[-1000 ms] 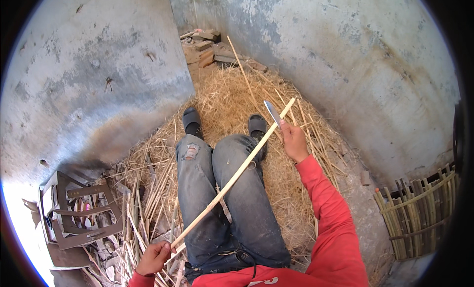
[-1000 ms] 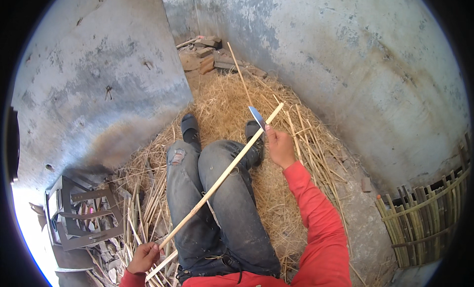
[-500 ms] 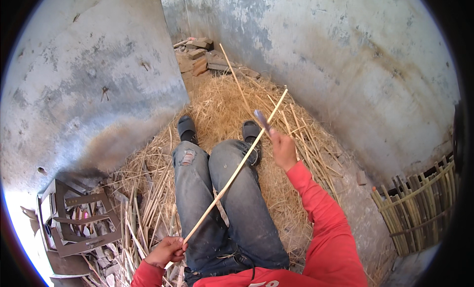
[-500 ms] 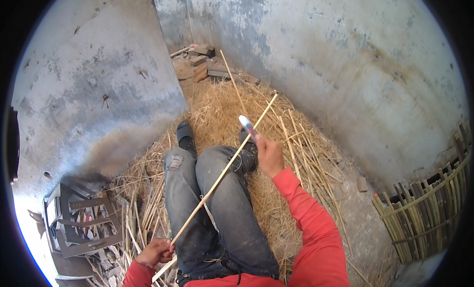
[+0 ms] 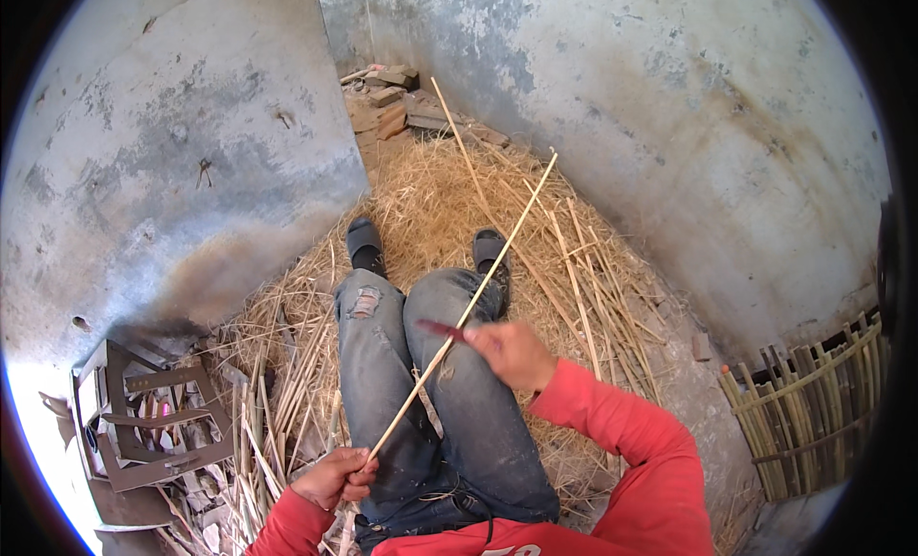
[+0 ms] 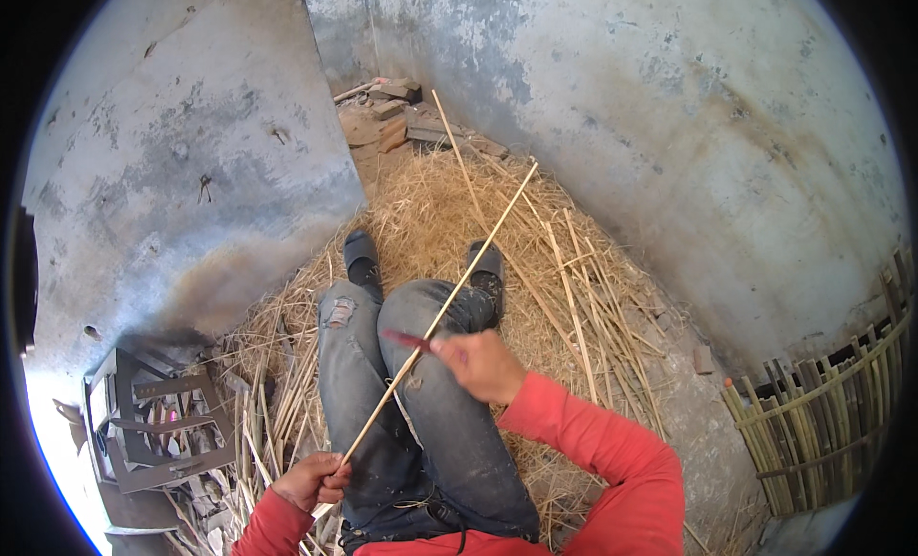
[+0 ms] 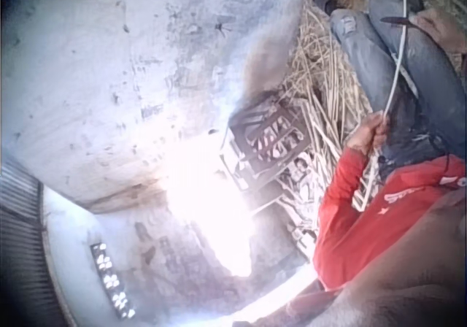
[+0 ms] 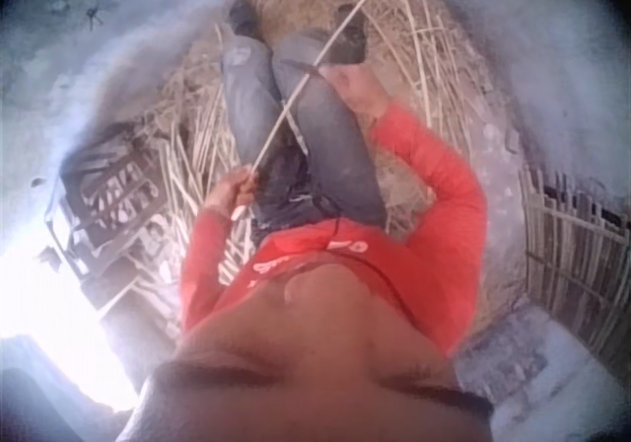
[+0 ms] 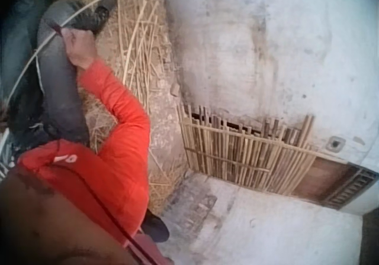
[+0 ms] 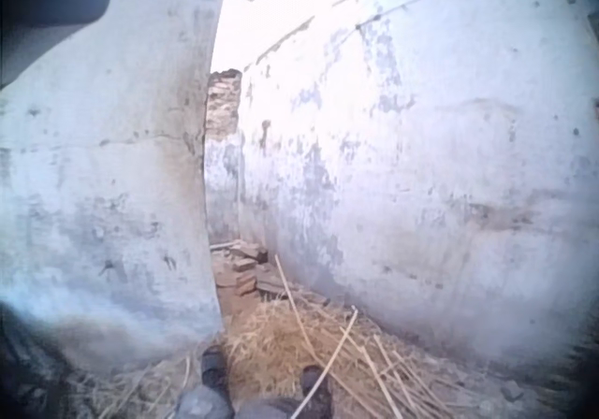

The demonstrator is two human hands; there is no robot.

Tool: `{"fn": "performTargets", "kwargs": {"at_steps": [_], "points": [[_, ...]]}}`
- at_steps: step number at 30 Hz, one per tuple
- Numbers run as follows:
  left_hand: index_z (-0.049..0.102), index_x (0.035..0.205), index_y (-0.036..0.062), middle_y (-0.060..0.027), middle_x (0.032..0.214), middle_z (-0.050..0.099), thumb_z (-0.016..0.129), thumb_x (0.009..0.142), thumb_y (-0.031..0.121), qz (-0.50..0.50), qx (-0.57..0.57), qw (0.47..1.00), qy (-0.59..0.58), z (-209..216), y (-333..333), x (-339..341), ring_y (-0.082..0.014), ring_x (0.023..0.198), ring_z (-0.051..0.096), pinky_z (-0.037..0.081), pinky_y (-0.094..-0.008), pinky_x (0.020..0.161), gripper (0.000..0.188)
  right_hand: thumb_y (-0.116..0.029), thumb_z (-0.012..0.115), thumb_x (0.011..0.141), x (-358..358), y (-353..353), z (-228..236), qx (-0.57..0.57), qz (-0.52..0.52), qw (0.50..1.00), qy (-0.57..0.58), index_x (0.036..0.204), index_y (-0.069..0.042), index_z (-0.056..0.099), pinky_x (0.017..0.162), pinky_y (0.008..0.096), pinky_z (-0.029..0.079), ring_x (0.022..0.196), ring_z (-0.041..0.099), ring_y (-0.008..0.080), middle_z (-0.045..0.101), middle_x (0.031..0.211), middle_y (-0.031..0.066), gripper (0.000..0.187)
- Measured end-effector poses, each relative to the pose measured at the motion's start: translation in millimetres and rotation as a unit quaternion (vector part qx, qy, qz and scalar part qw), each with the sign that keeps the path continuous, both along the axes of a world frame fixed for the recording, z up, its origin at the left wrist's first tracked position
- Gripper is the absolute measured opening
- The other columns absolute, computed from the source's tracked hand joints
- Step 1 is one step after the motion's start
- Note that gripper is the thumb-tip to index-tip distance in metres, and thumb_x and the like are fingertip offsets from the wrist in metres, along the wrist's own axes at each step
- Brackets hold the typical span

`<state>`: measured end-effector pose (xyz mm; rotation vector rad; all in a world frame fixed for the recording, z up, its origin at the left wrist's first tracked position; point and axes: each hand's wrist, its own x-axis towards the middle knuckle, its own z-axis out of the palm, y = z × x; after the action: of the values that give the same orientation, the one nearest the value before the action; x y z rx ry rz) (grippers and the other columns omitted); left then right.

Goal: The person whittles and shapes bamboo sticks using a small knife while sitting on a straw-covered floor.

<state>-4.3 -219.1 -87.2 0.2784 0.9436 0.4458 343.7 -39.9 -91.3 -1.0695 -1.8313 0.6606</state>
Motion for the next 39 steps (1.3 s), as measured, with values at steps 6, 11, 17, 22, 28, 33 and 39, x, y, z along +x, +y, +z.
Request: {"fn": "performTargets", "kwargs": {"at_steps": [6,11,17,22,28,33,39], "points": [[0.052,0.093,0.0089,0.0064,0.067,0.033,0.049,0.111,0.033,-0.023,-0.054,0.997,-0.055,-2.5,14.4,2.5,-0.0052,0.052,0.024,0.016,-0.0247,0.045,0.030,-0.044,0.047,0.109,42.7,40.5,5.8,-0.065,-0.148,0.986,-0.049,0.067,-0.005,0.065,0.044,0.0387,0.035,0.042,0.042,0.0157,0.046,0.047,0.0031,0.060],[0.052,0.092,0.0087,0.0060,0.066,0.033,0.049,0.111,0.033,-0.001,-0.028,0.998,-0.058,-7.1,8.5,-0.3,-0.0054,0.052,0.025,0.017,-0.0247,0.045,0.031,-0.040,0.047,0.110,6.7,1.2,12.9,0.017,-0.040,0.997,-0.063,0.072,-0.003,0.068,0.045,0.0403,0.036,0.042,0.044,0.0203,0.050,0.048,0.0076,0.057],[0.054,0.092,0.0078,0.0049,0.066,0.036,0.049,0.111,0.034,-0.019,0.032,0.999,0.007,3.1,11.6,13.3,-0.0057,0.051,0.025,0.018,-0.0251,0.045,0.033,-0.036,0.048,0.109,74.3,80.3,1.6,0.019,-0.270,0.959,-0.090,0.072,0.002,0.065,0.048,0.0453,0.037,0.045,0.047,0.0282,0.052,0.053,0.0170,0.055],[0.055,0.092,0.0082,0.0048,0.065,0.037,0.048,0.112,0.033,-0.002,0.007,1.000,-0.009,-0.8,7.0,2.9,-0.0058,0.050,0.026,0.019,-0.0244,0.045,0.033,-0.038,0.054,0.106,-0.6,1.1,17.8,-0.059,-0.059,0.996,-0.038,0.079,-0.001,0.070,0.054,0.0467,0.046,0.054,0.060,0.0401,0.061,0.064,0.0248,0.049],[0.056,0.089,0.0075,0.0045,0.064,0.038,0.052,0.109,0.034,-0.002,0.026,0.999,0.035,6.8,9.2,1.6,-0.0061,0.050,0.027,0.020,-0.0234,0.045,0.034,-0.036,0.051,0.107,27.9,51.8,27.6,-0.131,-0.168,0.974,-0.070,0.081,-0.001,0.071,0.051,0.0473,0.043,0.049,0.057,0.0335,0.061,0.061,0.0214,0.049],[0.059,0.090,0.0072,0.0039,0.064,0.040,0.052,0.110,0.038,-0.032,0.094,0.987,0.126,11.3,13.7,10.1,-0.0062,0.050,0.031,0.026,-0.0227,0.045,0.037,-0.036,0.048,0.109,56.5,85.6,15.8,-0.008,-0.194,0.977,-0.086,0.077,0.000,0.070,0.049,0.0479,0.040,0.047,0.054,0.0279,0.057,0.056,0.0191,0.053],[0.058,0.092,0.0050,0.0043,0.065,0.036,0.048,0.112,0.035,-0.036,0.139,0.976,0.165,16.2,7.5,1.3,-0.0060,0.050,0.028,0.025,-0.0224,0.046,0.038,-0.037,0.052,0.107,-0.4,-5.7,16.1,-0.042,-0.068,0.992,-0.099,0.085,-0.001,0.073,0.052,0.0465,0.044,0.051,0.058,0.0375,0.058,0.061,0.0226,0.047]]}}
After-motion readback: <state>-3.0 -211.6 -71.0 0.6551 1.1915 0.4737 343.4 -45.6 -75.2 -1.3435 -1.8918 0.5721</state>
